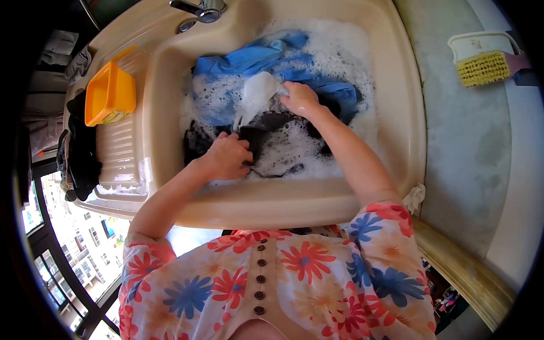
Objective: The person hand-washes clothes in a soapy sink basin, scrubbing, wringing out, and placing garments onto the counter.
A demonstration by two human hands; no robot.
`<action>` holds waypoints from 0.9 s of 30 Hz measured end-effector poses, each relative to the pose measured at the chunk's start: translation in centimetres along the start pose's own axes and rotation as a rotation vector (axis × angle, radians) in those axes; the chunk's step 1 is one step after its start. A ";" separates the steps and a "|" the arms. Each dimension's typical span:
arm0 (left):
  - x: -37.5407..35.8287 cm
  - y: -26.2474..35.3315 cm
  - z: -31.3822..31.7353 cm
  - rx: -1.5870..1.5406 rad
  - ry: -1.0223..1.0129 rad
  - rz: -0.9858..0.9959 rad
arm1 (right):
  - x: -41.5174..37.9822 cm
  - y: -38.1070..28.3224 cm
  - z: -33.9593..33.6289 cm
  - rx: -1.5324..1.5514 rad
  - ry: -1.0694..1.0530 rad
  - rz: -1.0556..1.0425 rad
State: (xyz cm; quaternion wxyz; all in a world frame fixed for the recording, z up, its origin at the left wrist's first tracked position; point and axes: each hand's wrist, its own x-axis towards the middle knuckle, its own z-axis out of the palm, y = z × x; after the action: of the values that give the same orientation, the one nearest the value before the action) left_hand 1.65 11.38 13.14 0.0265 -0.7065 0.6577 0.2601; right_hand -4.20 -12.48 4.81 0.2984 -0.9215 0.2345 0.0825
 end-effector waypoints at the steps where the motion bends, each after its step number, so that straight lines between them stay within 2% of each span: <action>1: 0.0 0.2 0.2 0.023 -0.039 0.028 | -0.3 0.3 -0.3 0.136 -0.055 -0.019; 2: -0.2 0.1 0.0 0.004 -0.056 0.032 | -0.9 0.8 -1.3 0.267 -0.112 -0.040; 5: -0.3 -2.1 -0.9 -0.379 0.075 0.027 | -4.2 1.2 -4.9 0.640 -0.178 -0.073; 8: -0.2 -3.6 -3.0 -0.730 0.308 -0.198 | -7.0 0.6 -8.6 0.933 -0.175 -0.009; 9: 0.1 -4.0 -2.9 -0.680 0.323 -0.189 | -7.5 0.4 -9.6 1.006 -0.170 0.012; 11: 1.1 -4.4 -1.7 -0.580 0.357 -0.174 | -6.7 1.4 -10.9 1.022 0.022 0.028; 12: 1.9 -3.9 -0.2 -0.524 0.438 -0.089 | -6.3 1.6 -11.2 1.029 0.119 0.036; 15: 4.9 -2.1 2.0 -0.295 0.325 -0.265 | -5.8 0.1 -10.6 0.651 0.299 0.028; 16: 5.9 -2.3 2.2 -0.359 0.273 -0.317 | -5.1 1.8 -8.0 0.580 0.248 -0.189; 17: 7.1 -3.0 2.1 -0.423 0.221 -0.370 | -5.7 1.3 -6.0 0.389 0.236 -0.246; 19: 8.7 -4.3 2.5 -0.537 0.164 -0.431 | -7.3 -0.7 -2.9 -0.220 0.028 -0.123; 20: 9.0 -4.8 2.7 -0.586 0.164 -0.439 | -7.0 -0.5 -1.2 -0.334 0.083 -0.110; 21: 9.2 -5.4 2.8 -0.631 0.166 -0.448 | -6.0 0.5 -1.1 -0.216 -0.013 0.007; 22: 8.4 -5.1 1.7 -0.651 0.164 -0.351 | -4.6 1.2 -1.5 -0.093 -0.112 0.122; 23: 7.8 -5.1 2.0 -0.609 0.181 -0.338 | -3.6 2.0 -1.7 0.033 -0.213 0.235; 25: 6.5 -5.2 2.3 -0.521 0.219 -0.302 | -3.0 4.9 -0.6 0.433 -0.021 0.193; 27: 5.9 -5.1 2.3 -0.394 0.219 -0.316 | -5.6 -0.3 -5.5 0.612 -0.049 0.213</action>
State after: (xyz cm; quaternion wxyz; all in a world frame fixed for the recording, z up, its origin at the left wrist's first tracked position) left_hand 5.67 7.57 7.20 -0.1426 -0.8158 0.4748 0.2979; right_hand -8.93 -13.39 11.07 0.5570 -0.7570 0.3360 0.0612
